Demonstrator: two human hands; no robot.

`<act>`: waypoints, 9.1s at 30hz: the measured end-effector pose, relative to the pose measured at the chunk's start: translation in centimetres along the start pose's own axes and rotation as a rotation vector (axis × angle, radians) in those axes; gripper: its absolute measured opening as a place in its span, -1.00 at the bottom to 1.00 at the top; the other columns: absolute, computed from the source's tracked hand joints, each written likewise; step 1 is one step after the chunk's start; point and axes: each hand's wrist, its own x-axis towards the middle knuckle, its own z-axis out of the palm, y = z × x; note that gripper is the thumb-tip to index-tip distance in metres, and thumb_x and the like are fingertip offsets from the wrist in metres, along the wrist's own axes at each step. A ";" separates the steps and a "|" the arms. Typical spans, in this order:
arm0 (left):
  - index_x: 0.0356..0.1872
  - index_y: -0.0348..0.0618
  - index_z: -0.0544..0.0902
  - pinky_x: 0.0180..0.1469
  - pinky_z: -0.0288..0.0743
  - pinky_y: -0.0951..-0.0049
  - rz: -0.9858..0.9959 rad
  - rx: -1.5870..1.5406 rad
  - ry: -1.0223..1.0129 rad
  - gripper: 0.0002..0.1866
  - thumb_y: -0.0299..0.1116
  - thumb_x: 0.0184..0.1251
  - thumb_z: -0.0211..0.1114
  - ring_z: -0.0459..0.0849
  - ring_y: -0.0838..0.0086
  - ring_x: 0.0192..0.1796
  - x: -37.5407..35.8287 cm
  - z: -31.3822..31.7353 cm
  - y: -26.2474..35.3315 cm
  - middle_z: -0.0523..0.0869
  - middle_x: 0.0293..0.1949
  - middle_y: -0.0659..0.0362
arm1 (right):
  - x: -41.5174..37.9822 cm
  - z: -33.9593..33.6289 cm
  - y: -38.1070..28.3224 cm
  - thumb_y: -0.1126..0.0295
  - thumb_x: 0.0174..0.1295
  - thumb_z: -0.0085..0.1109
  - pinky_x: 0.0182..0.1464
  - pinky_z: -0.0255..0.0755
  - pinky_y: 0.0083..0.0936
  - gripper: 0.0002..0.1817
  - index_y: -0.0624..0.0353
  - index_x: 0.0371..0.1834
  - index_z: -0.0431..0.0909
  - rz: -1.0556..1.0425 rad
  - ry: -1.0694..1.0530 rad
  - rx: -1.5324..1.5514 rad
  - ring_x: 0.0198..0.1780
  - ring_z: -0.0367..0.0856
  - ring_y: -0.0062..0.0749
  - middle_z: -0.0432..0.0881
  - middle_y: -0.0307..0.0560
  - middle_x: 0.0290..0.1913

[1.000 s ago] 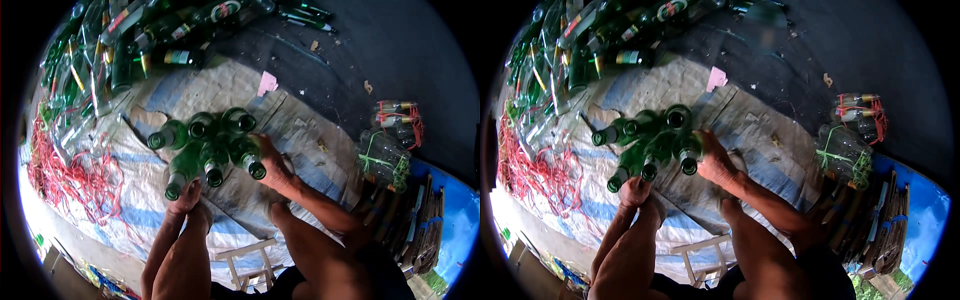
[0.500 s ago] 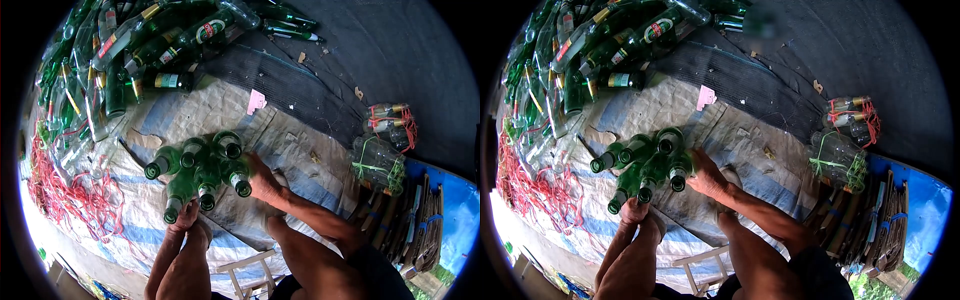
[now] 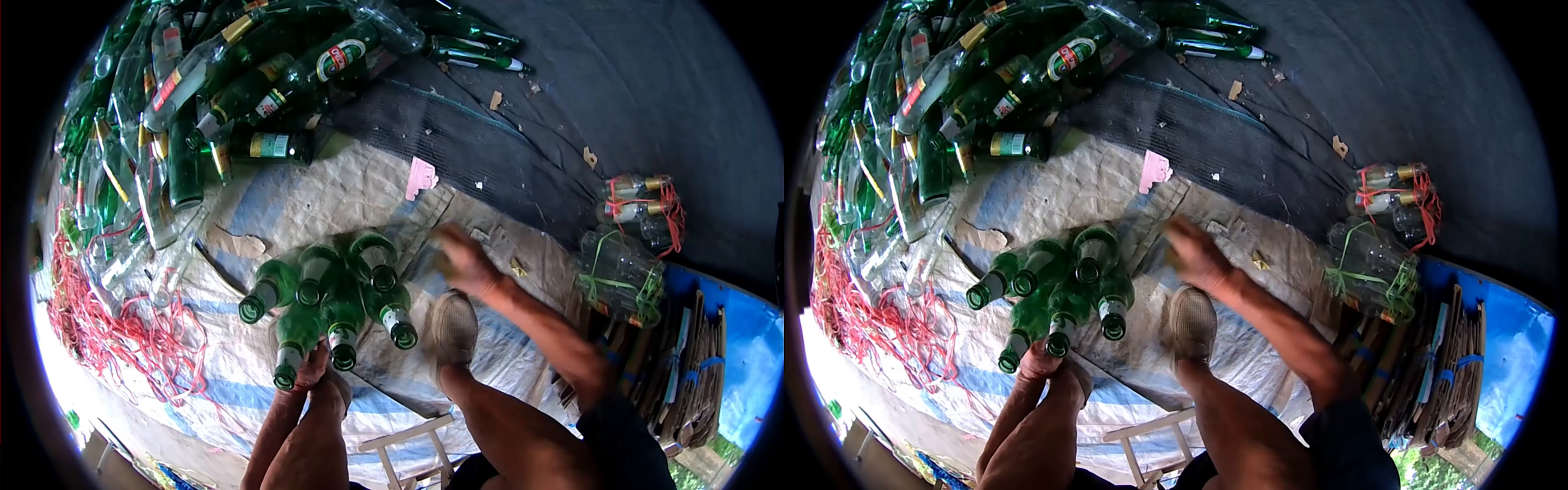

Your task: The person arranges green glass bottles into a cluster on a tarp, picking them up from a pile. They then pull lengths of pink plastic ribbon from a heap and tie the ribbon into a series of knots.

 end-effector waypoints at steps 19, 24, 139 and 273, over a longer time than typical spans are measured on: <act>0.40 -0.12 0.51 0.32 0.53 0.18 -0.316 -0.588 -0.177 -0.39 -0.53 0.32 0.48 0.67 0.20 0.23 -4.9 4.7 -5.4 0.69 0.21 0.03 | 24.7 -17.2 11.3 0.45 0.29 0.31 0.51 0.44 -0.11 -0.20 0.17 0.61 0.23 0.344 0.264 -0.800 0.57 0.37 0.15 0.32 0.24 0.55; 0.41 -0.13 0.50 0.32 0.52 0.18 -0.389 -0.491 -0.177 -0.38 -0.53 0.32 0.47 0.67 0.19 0.23 -2.9 4.3 -3.3 0.69 0.21 0.03 | 27.9 -19.0 11.0 0.48 0.36 0.22 0.63 0.27 -0.11 -0.19 0.08 0.69 0.15 0.420 0.245 -0.776 0.67 0.20 0.11 0.18 0.12 0.68; -0.05 -0.14 0.61 -0.13 0.58 0.16 0.025 -0.123 0.173 -0.70 -0.56 0.17 0.38 0.66 0.04 -0.26 3.6 -3.7 4.9 0.63 -0.28 0.07 | -7.0 -4.9 -23.9 0.49 -0.01 0.61 -0.43 0.56 -0.30 -0.62 0.31 -0.12 0.69 -0.297 -0.201 -0.269 -0.48 0.66 -0.14 0.63 -0.02 -0.38; 0.36 -0.28 0.54 0.20 0.65 0.22 -0.286 -0.194 0.046 -0.43 -0.29 0.37 0.40 0.77 0.02 0.18 2.2 -1.4 1.7 0.76 0.16 -0.11 | 3.2 -20.1 14.5 -0.07 0.00 0.54 0.15 0.53 -0.24 -0.29 0.32 0.02 0.59 1.016 -0.047 -0.389 0.10 0.66 -0.10 0.68 0.14 0.02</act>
